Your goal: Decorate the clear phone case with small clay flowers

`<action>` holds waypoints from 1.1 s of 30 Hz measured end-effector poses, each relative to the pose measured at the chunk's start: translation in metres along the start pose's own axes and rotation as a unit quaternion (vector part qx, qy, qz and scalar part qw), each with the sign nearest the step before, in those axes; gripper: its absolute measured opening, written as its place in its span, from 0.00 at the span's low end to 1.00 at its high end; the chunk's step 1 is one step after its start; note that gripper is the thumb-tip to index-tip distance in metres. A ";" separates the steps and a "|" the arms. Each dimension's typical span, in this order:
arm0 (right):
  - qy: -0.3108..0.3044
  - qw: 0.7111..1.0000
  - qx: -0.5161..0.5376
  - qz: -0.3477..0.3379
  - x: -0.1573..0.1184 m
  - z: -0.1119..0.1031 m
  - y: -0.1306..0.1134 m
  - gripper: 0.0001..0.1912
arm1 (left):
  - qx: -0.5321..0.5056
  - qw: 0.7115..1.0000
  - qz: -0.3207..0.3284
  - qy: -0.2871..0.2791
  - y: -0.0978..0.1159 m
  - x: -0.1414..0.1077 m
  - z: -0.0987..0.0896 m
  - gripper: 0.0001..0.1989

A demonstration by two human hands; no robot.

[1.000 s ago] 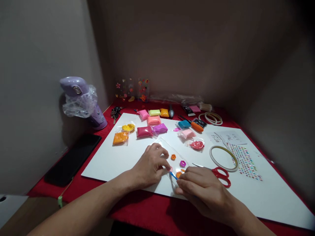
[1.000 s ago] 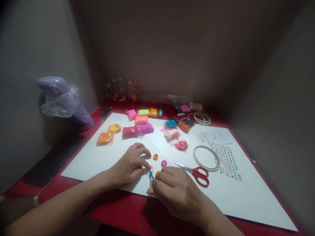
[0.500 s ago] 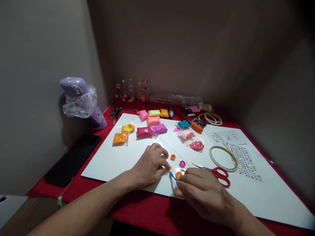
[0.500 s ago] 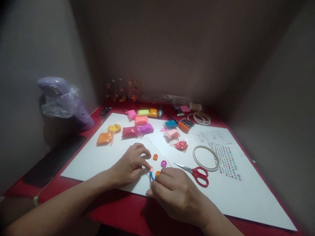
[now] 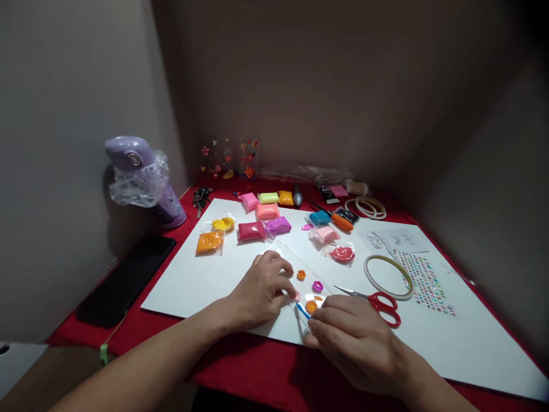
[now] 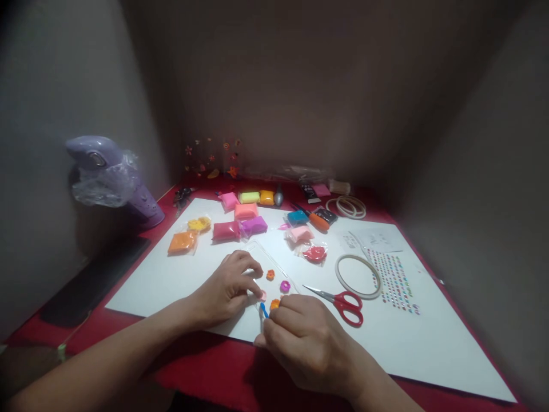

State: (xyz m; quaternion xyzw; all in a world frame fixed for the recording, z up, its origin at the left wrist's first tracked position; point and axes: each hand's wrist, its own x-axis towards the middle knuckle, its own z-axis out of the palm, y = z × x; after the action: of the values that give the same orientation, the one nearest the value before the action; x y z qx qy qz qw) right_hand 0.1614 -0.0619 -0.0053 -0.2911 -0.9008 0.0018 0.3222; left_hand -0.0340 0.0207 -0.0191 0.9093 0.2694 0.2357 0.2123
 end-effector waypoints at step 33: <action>0.031 0.992 0.072 0.096 -0.003 -0.005 0.005 0.06 | 0.001 1.000 -0.001 -0.001 0.000 -0.001 0.000 0.04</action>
State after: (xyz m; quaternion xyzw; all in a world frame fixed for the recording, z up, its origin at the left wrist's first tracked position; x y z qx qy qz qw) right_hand 0.1684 -0.0607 -0.0043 -0.3523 -0.8555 0.0889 0.3688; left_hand -0.0345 0.0203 -0.0189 0.9092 0.2706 0.2346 0.2123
